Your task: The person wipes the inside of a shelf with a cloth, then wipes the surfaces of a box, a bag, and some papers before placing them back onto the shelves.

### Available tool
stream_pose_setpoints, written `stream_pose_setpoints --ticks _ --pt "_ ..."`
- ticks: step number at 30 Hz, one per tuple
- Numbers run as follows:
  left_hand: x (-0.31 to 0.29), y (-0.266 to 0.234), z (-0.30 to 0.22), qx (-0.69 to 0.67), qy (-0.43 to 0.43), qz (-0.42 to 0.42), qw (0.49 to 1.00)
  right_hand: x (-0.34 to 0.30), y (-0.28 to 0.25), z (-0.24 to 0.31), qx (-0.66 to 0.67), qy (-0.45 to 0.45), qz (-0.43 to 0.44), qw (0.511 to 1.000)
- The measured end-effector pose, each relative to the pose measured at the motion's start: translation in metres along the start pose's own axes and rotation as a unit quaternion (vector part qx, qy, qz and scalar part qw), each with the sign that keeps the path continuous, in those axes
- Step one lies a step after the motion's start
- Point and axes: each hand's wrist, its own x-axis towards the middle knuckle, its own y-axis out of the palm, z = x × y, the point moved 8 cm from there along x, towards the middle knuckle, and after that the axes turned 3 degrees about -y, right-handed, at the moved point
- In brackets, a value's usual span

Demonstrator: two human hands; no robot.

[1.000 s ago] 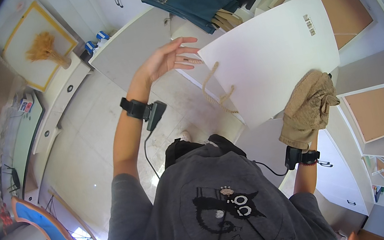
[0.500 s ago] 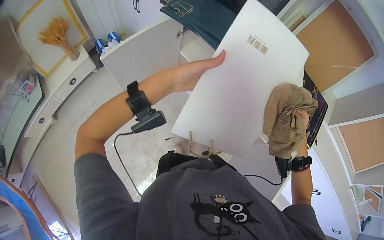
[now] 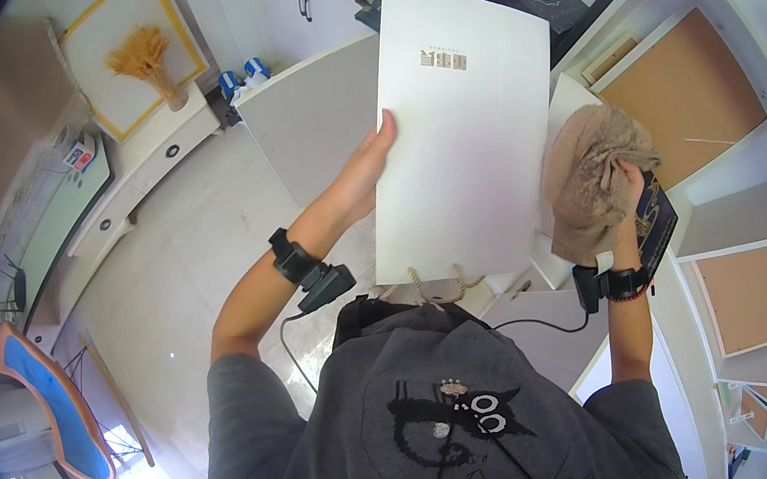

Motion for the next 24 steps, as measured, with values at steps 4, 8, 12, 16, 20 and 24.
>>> stream_pose_setpoints --ticks 4,8,12,16,20,24 --pt "0.029 0.009 0.004 -0.070 0.011 -0.027 0.997 0.011 -0.012 0.028 -0.120 -0.082 -0.064 0.987" --pt "0.062 0.004 0.015 -0.087 0.017 -0.040 0.995 -0.021 -0.039 0.063 -0.052 -0.066 -0.039 0.996" --pt "0.077 -0.029 0.032 -0.115 -0.031 -0.066 0.991 -0.113 -0.074 0.109 -0.042 -0.161 -0.146 0.975" --pt "0.090 -0.024 0.051 -0.113 -0.078 -0.063 0.989 -0.157 -0.125 0.137 -0.023 -0.188 -0.217 0.958" --pt "0.115 0.027 0.073 -0.060 -0.115 -0.033 0.991 -0.168 -0.159 0.145 -0.024 -0.236 -0.258 0.937" --pt "0.173 0.147 0.086 -0.044 -0.127 0.091 0.987 -0.154 -0.200 0.166 -0.018 -0.218 -0.268 0.938"
